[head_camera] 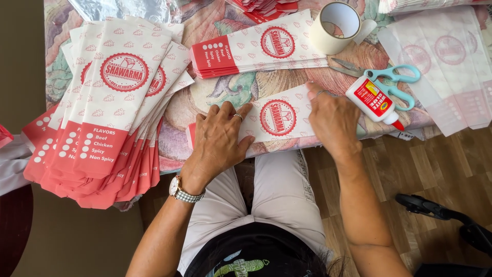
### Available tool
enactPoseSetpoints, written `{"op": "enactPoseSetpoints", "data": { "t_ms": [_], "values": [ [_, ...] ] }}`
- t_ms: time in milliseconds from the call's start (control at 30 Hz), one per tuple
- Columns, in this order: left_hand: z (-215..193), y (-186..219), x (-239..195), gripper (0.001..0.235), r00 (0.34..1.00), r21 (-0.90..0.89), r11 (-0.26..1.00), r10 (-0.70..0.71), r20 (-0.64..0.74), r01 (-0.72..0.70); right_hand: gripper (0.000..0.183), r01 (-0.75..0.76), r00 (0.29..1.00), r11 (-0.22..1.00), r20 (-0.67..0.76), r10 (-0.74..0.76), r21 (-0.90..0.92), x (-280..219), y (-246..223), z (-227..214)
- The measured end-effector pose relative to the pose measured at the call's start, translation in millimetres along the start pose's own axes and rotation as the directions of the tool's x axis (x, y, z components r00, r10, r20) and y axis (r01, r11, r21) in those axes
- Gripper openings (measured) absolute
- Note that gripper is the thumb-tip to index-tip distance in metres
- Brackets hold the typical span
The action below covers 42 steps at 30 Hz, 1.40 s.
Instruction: Applying glue to paper bag templates and pressing them together to assemble finished bags.
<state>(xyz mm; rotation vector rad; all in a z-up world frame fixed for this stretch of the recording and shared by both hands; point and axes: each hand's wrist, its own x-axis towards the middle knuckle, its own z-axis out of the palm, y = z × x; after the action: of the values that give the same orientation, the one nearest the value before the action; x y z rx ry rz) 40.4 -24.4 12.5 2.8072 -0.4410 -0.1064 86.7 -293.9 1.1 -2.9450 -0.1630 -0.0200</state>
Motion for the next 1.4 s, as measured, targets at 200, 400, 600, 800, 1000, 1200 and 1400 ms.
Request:
{"op": "enactPoseSetpoints", "data": {
  "t_ms": [200, 400, 600, 800, 1000, 1200, 1400],
  "values": [
    [-6.9, 4.6, 0.5, 0.073, 1.0, 0.022, 1.0, -0.008, 0.024, 0.007, 0.025, 0.308, 0.843, 0.942, -0.422, -0.334, -0.13, -9.2, -2.7, 2.0],
    [-3.7, -0.3, -2.2, 0.073, 1.0, 0.0, 1.0, 0.012, -0.013, -0.012, 0.075, 0.394, 0.919, 0.916, -0.004, -0.395, 0.071, -33.6, -4.6, 5.1],
    [-3.7, -27.1, -43.5, 0.064, 0.978, 0.035, 0.999, -0.004, -0.207, 0.012, 0.077, 0.368, 0.927, 0.925, 0.039, -0.373, 0.093, -34.5, 3.7, 13.8],
    [9.5, -56.8, -83.0, 0.047, 0.952, 0.172, 0.969, -0.125, -0.279, 0.178, 0.081, 0.363, 0.929, 0.929, 0.053, -0.367, 0.07, -32.7, 8.7, 22.5],
    [2.2, -17.9, -54.2, 0.037, 0.831, 0.014, 0.974, 0.202, -0.518, -0.228, 0.089, 0.342, 0.938, 0.92, -0.136, -0.32, 0.192, -34.4, 11.4, 21.3],
    [-1.2, -12.9, -32.0, 0.026, 0.857, 0.013, 0.938, 0.323, -0.4, -0.347, 0.054, -0.045, 0.898, 0.986, -0.439, -0.031, -0.161, -42.9, 57.8, -29.8],
    [-15.2, -21.0, -24.6, 0.023, 0.853, 0.007, 0.902, 0.41, -0.324, -0.432, 0.052, -0.006, 0.955, 1.0, -0.296, 0.015, 0.03, -39.0, 86.2, -42.6]
  ]
}}
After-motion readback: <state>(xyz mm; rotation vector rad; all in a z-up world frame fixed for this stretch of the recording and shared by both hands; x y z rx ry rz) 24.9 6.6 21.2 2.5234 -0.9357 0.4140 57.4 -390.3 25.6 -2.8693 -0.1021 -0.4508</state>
